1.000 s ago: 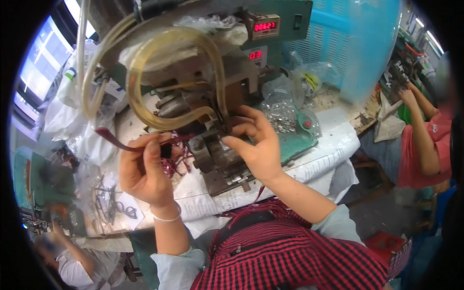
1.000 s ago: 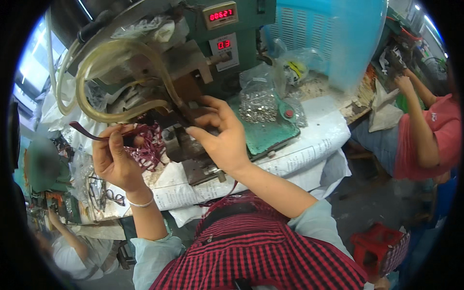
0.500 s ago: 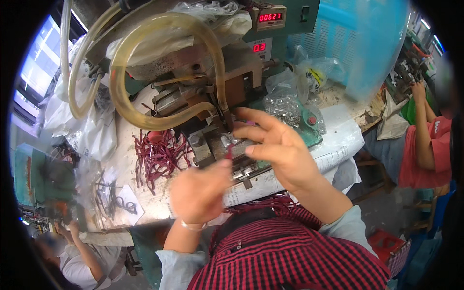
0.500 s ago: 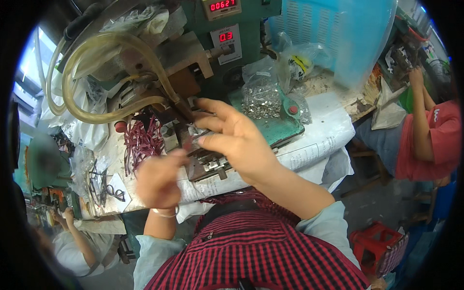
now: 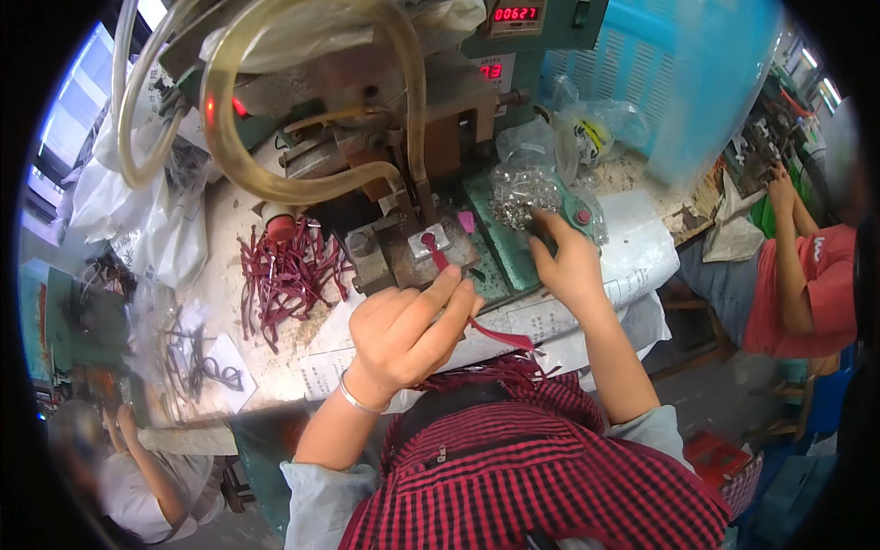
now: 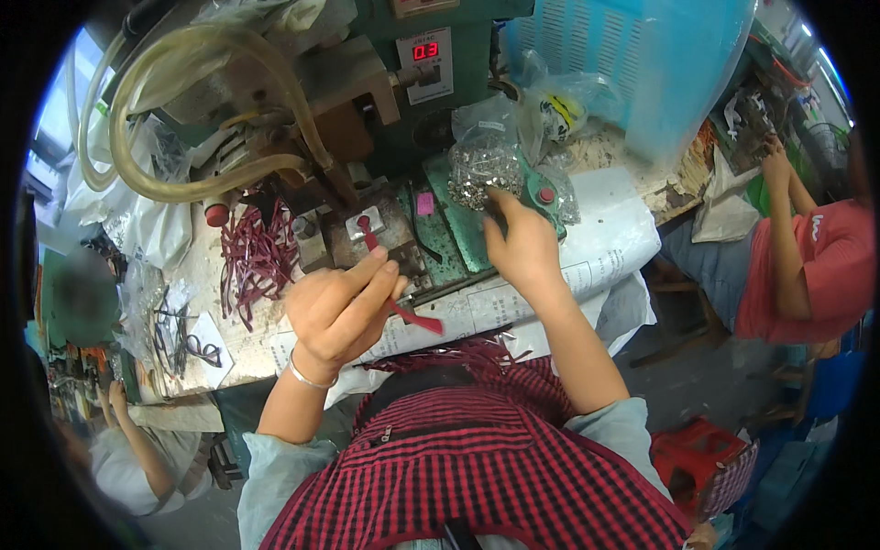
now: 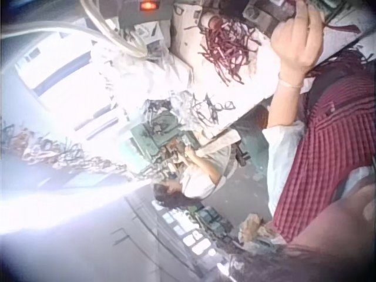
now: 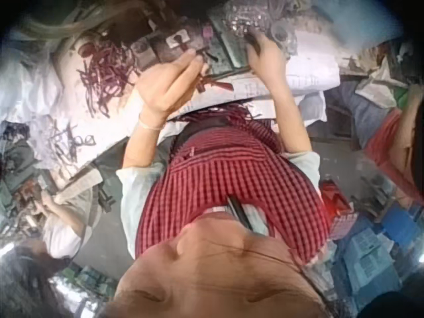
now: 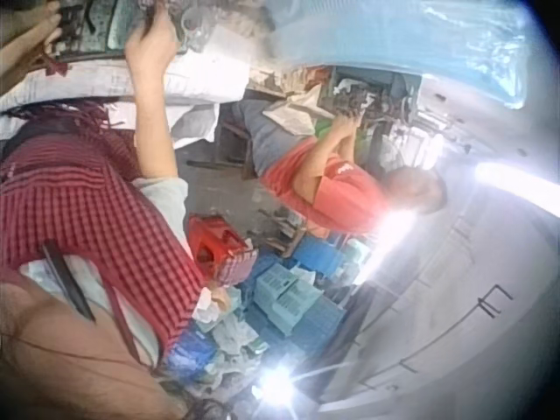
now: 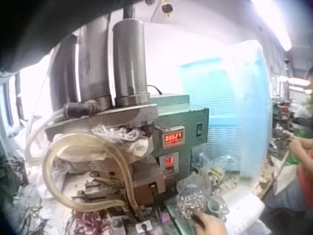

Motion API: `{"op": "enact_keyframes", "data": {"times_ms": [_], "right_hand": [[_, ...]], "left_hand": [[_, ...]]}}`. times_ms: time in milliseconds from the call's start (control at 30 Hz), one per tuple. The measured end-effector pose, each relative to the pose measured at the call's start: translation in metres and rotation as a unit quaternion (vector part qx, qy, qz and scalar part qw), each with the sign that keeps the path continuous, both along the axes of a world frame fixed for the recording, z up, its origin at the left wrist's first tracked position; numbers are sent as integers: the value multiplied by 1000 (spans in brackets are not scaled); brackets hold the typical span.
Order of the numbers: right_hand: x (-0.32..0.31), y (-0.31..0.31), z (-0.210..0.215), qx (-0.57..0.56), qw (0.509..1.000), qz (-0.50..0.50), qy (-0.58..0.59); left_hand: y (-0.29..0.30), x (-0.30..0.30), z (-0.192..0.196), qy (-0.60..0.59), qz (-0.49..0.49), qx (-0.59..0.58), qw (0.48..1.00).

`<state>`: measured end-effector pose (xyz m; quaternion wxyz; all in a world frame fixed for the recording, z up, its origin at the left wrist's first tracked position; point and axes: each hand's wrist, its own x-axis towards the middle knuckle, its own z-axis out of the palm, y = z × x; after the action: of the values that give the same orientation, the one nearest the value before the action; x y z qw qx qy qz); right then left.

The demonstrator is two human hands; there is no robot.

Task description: The person repeatedly inserts red cord pieces into a press machine, attaches small metal components, and collects the finished items. The process is continuous and repetitive, with the person handling the cords and components by hand.

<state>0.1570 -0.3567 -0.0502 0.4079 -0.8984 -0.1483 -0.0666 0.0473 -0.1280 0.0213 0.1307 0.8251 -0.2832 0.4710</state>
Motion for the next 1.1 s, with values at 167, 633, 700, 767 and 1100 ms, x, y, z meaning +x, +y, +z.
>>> {"op": "enact_keyframes", "data": {"times_ms": [167, 633, 700, 767, 1100], "right_hand": [[3, -14, -15, 109, 990, 11, -83], [21, 1, -39, -173, 965, -44, -194], [24, 1, -35, -205, 957, -24, -203], [18, 5, -25, -238, 950, -19, -200], [24, 21, -3, 38, 990, 10, -136]], "left_hand": [[-1, -2, -7, 15, 3, -12, 1000], [-4, -19, -14, 70, 28, -82, 994], [-4, -40, -22, 100, 26, -139, 985], [13, -77, -31, 114, 87, -112, 983], [271, -97, -35, 225, 541, -187, 789]]}}
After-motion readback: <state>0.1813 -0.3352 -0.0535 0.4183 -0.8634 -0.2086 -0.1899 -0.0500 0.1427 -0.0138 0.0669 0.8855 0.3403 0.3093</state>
